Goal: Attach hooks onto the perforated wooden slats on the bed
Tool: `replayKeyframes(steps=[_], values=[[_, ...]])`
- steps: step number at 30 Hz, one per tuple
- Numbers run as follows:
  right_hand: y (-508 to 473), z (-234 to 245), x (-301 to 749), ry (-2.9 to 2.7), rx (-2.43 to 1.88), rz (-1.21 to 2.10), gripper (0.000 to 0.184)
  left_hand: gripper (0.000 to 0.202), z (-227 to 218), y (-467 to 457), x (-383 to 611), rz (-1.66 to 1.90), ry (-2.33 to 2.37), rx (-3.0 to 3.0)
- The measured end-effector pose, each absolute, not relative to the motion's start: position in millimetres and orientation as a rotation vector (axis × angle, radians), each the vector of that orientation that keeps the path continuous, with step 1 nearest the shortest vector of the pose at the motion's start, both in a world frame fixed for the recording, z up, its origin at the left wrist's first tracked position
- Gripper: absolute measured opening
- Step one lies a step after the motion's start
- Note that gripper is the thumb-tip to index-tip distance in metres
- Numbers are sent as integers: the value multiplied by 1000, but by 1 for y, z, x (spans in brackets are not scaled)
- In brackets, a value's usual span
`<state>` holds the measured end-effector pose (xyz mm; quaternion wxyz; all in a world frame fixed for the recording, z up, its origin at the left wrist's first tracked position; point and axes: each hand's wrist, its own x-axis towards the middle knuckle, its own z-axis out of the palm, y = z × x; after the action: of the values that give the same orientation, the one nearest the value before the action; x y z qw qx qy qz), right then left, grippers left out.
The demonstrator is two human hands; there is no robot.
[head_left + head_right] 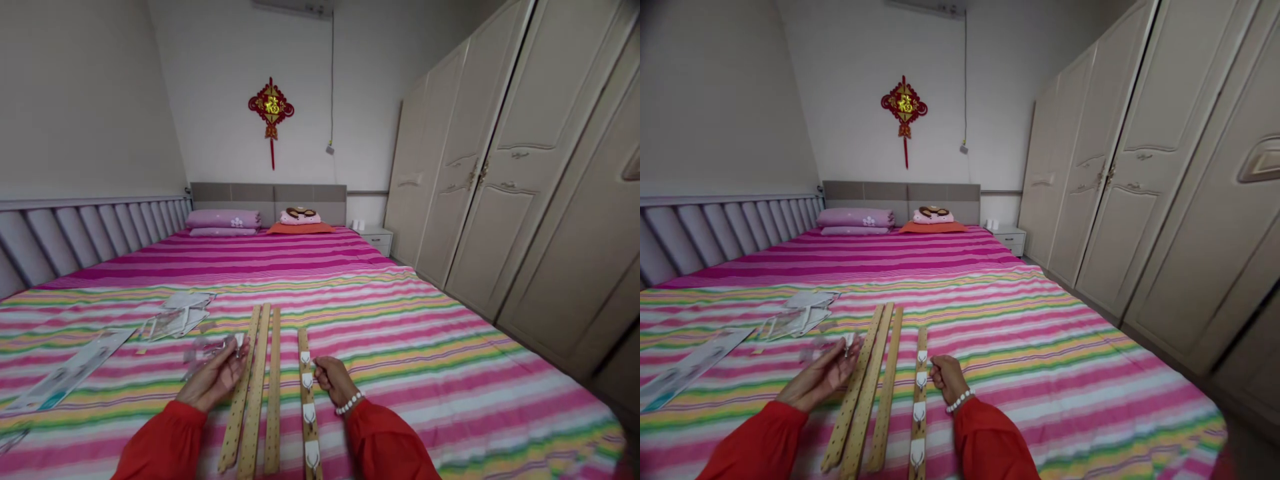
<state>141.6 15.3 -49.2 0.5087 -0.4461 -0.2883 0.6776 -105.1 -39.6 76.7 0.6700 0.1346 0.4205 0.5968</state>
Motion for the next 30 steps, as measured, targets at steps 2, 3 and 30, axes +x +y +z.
replayKeyframes(steps=[2,3,30], values=[[14,-46,142,-690,-1071,1638,21,20,71,-39,-87,1277,936,293],[13,-44,142,-691,-1066,1638,21,19,68,-39,-79,1251,937,290],[29,23,136,-858,-845,1497,32,4,44,13,11,1156,929,378]])
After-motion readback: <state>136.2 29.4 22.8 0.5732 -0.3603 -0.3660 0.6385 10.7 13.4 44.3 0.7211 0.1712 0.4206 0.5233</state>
